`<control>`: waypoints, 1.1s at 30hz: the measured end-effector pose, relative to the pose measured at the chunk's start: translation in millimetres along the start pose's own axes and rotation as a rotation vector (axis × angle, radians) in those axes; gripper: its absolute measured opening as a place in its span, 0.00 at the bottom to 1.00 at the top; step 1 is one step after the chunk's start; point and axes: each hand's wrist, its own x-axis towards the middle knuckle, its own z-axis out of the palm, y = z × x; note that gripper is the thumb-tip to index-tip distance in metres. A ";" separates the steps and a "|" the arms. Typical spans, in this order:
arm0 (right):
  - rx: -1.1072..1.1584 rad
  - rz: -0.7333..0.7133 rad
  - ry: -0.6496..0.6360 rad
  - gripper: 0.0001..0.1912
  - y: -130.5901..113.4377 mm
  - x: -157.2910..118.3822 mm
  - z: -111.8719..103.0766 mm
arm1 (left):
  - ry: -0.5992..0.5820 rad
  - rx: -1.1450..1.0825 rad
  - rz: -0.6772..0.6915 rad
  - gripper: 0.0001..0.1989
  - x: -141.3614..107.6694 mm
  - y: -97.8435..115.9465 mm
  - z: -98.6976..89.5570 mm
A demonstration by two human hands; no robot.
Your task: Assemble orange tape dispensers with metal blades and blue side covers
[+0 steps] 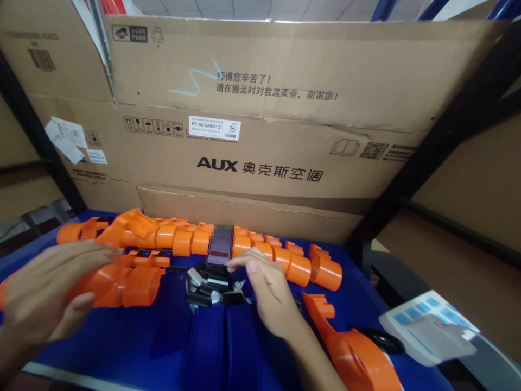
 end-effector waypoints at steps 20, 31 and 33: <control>0.117 0.256 0.309 0.18 21.3 9.1 6.2 | -0.292 -1.243 -0.514 0.24 87.3 103.3 110.8; -0.289 0.252 -0.006 0.18 30.1 9.3 0.9 | -0.256 -1.540 -1.005 0.19 72.8 99.6 135.7; -0.404 0.270 -0.131 0.12 36.6 8.3 -0.3 | -0.213 -1.552 -1.069 0.19 64.3 94.2 134.8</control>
